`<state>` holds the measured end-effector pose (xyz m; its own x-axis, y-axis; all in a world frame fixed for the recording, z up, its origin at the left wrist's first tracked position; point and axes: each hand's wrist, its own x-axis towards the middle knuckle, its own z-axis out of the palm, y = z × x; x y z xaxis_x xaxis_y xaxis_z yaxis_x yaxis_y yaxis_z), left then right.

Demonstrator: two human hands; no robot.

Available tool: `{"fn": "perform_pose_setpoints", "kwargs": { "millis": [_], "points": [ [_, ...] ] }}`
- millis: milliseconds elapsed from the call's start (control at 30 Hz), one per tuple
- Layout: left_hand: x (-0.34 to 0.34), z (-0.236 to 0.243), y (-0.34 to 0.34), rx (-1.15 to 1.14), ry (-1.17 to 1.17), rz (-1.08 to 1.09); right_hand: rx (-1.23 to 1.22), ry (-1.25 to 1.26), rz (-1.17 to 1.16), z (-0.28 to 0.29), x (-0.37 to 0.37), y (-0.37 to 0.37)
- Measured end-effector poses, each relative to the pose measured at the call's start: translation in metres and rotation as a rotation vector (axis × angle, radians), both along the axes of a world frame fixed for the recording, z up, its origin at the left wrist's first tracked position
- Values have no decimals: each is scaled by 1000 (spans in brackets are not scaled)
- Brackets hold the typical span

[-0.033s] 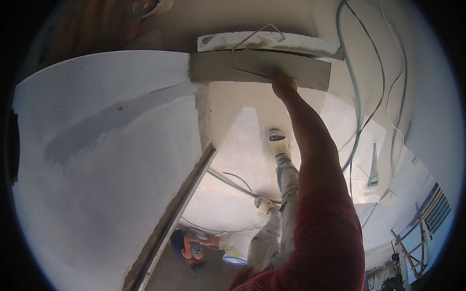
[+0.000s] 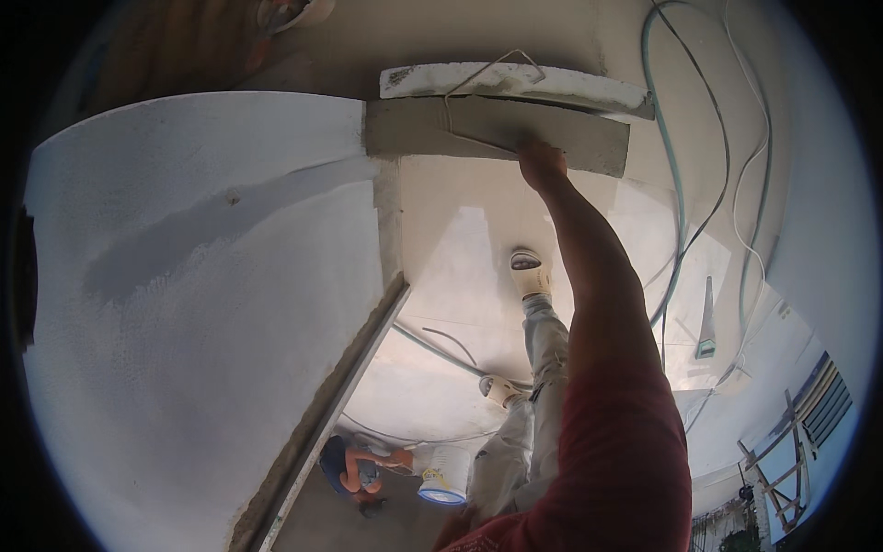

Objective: The person measures and positions a long metal trim piece along a curved wall edge, then uses a hammer to tap it into place. They also use a tape measure to check dimensions and adjust the trim alignment.

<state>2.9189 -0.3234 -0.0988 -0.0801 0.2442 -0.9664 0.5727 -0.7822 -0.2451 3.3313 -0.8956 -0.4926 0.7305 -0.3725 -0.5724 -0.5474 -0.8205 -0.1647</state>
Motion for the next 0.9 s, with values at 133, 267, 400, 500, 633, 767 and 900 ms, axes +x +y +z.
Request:
{"fn": "perform_pose_setpoints", "kwargs": {
  "millis": [133,267,400,500,633,767,900],
  "points": [
    [13,-12,-21,-165,20,-269,-60,2,48,26,2,4],
    [48,-25,-33,-86,-64,0,-68,75,75,1,12,-1],
    [12,-54,-15,-75,26,-29,-110,76,-3,-23,13,-2],
    [-7,-52,-42,6,64,-134,-108,55,68,-9,19,-5],
    [-16,-58,-80,-101,67,-485,-108,60,181,-9,18,-17],
    [34,-33,-133,-181,-266,-710,-187,-13,309,34,24,-19],
    [47,-27,-136,-566,-466,-533,-356,-210,317,81,38,-35]
  ]
}}
